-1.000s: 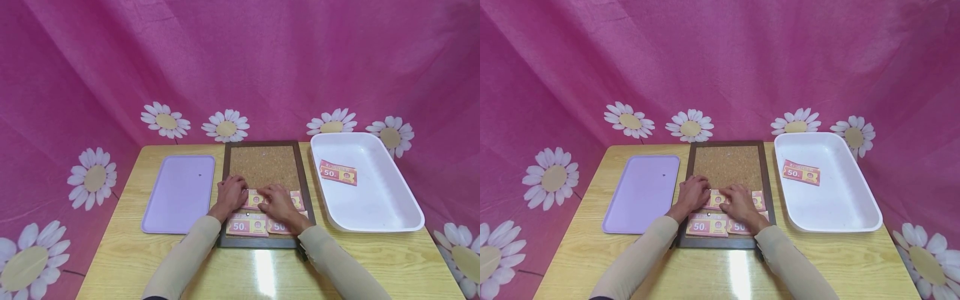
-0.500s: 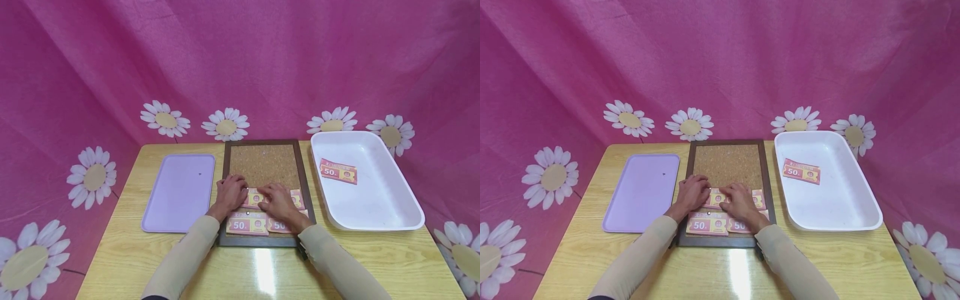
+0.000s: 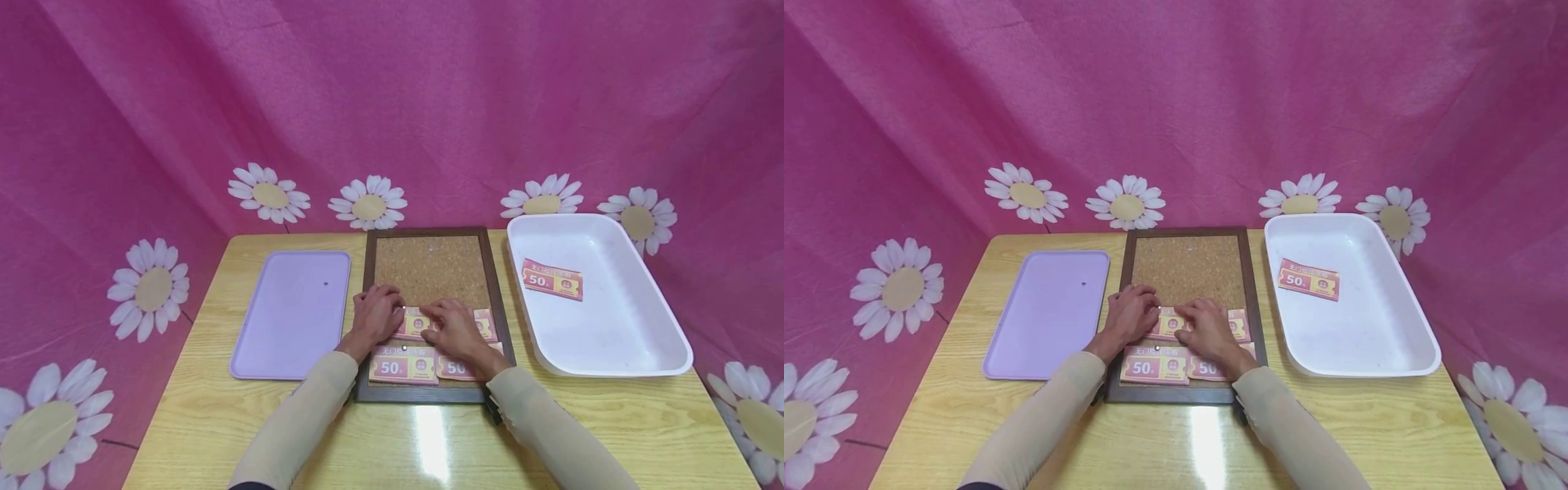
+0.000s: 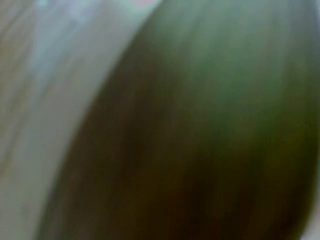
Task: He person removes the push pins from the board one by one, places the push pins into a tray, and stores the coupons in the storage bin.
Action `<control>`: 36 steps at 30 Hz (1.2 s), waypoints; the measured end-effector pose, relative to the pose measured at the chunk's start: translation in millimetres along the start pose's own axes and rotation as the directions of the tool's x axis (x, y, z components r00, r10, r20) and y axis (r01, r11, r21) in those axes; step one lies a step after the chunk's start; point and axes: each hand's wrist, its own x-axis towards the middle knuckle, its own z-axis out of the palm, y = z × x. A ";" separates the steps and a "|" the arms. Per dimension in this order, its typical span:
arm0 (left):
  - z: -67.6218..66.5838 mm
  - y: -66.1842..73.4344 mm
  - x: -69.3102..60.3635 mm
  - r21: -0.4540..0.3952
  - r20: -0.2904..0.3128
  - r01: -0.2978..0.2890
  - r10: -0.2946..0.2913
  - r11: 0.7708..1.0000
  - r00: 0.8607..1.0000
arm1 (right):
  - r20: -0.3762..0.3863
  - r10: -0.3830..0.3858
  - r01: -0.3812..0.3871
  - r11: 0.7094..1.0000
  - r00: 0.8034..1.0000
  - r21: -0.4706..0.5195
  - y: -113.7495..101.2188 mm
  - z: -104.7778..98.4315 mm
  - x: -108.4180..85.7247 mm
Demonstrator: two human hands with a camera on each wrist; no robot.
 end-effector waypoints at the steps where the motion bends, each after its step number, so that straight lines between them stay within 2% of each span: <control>1: 0.3 0.0 -0.4 0.004 -0.002 0.000 0.000 1.000 1.000 | -0.001 -0.002 0.002 1.000 1.000 -0.001 0.1 0.4 -0.2; 15: 5.3 -1.0 -1.6 0.051 -0.032 -0.041 0.043 0.998 0.999 | 0.005 0.019 -0.019 1.000 1.000 -0.005 0.0 1.0 -0.3; 26: 6.8 -2.1 -1.3 0.027 -0.029 -0.040 0.041 0.999 0.999 | 0.015 0.038 -0.038 0.999 0.999 -0.016 0.6 0.9 1.0; 36: 5.4 -3.4 -1.4 0.029 -0.043 -0.033 0.034 0.999 0.999 | 0.002 0.012 -0.012 1.000 1.000 -0.022 1.1 2.5 -0.1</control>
